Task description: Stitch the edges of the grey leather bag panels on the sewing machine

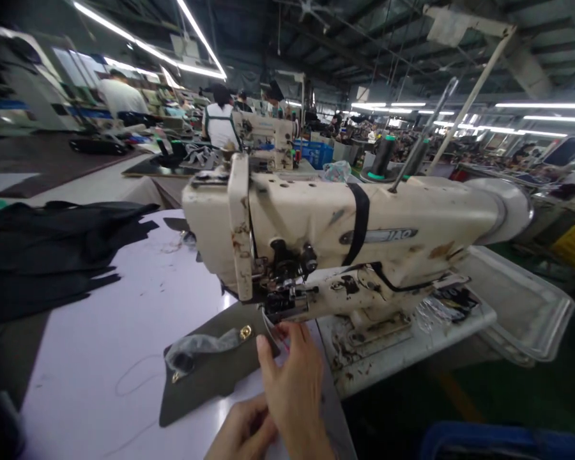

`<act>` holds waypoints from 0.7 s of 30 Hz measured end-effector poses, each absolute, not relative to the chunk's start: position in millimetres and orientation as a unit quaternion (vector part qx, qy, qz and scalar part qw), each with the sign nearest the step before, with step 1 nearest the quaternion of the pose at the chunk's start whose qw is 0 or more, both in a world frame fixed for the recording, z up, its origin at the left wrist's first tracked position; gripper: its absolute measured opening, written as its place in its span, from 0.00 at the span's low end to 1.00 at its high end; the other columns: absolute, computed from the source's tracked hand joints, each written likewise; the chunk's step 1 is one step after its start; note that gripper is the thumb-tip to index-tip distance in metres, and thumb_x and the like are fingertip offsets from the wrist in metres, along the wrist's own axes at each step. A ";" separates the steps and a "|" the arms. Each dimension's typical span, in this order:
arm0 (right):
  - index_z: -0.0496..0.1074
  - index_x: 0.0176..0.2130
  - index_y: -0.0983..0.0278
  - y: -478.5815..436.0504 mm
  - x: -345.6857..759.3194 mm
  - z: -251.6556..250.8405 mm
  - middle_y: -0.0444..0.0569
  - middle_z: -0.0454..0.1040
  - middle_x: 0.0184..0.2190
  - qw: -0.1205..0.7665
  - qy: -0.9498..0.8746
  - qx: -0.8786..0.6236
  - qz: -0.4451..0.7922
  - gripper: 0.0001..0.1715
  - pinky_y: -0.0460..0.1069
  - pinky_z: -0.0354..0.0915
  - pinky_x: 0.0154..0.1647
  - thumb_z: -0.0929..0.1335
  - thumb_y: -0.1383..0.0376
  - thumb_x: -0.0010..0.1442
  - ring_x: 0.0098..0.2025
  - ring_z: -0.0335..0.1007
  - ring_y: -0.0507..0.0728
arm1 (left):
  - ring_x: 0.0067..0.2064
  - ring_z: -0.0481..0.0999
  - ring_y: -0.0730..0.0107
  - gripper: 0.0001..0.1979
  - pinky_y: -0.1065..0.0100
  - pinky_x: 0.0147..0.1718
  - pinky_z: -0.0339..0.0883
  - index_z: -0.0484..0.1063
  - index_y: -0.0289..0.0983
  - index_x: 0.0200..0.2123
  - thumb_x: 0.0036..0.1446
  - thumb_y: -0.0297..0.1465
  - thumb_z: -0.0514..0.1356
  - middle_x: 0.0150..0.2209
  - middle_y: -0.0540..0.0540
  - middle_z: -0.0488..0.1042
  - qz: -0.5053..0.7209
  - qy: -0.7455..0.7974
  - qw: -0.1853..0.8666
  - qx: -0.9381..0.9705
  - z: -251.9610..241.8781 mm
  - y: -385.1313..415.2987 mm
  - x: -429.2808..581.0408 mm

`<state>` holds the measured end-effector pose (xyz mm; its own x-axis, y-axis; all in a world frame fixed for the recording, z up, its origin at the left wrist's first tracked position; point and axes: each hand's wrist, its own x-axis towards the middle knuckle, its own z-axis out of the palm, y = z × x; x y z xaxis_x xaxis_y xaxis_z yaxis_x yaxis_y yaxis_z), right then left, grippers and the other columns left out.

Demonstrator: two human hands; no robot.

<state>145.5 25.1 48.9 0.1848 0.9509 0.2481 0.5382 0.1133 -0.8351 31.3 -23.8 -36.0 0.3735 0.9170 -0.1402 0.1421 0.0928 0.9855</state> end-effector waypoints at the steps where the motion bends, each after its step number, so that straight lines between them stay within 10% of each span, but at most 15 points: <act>1: 0.75 0.42 0.63 26.0 145.6 50.1 0.52 0.78 0.41 0.454 -0.592 -0.628 0.221 0.12 0.51 0.65 0.47 0.70 0.57 0.63 0.43 0.74 0.60 | 0.22 0.61 0.75 0.25 0.72 0.22 0.55 0.72 0.35 0.33 0.62 0.53 0.56 0.22 0.51 0.66 0.354 0.446 0.635 0.523 -40.9 -22.9 39.0; 11: 0.78 0.31 0.68 33.9 159.2 42.2 0.42 0.64 0.22 0.503 -0.401 -0.475 0.600 0.20 0.44 0.55 0.26 0.76 0.52 0.56 0.25 0.55 0.49 | 0.26 0.66 0.68 0.33 0.67 0.31 0.63 0.68 0.37 0.19 0.58 0.61 0.54 0.20 0.46 0.69 0.536 0.541 0.464 0.452 -46.7 -4.6 32.5; 21: 0.84 0.34 0.68 45.4 166.6 48.7 0.37 0.59 0.16 0.473 -0.358 -0.415 0.690 0.21 0.43 0.44 0.18 0.81 0.54 0.46 0.19 0.42 0.44 | 0.27 0.69 0.67 0.24 0.67 0.33 0.66 0.69 0.38 0.24 0.65 0.48 0.54 0.23 0.48 0.71 0.548 0.522 0.444 0.480 -39.1 1.6 34.5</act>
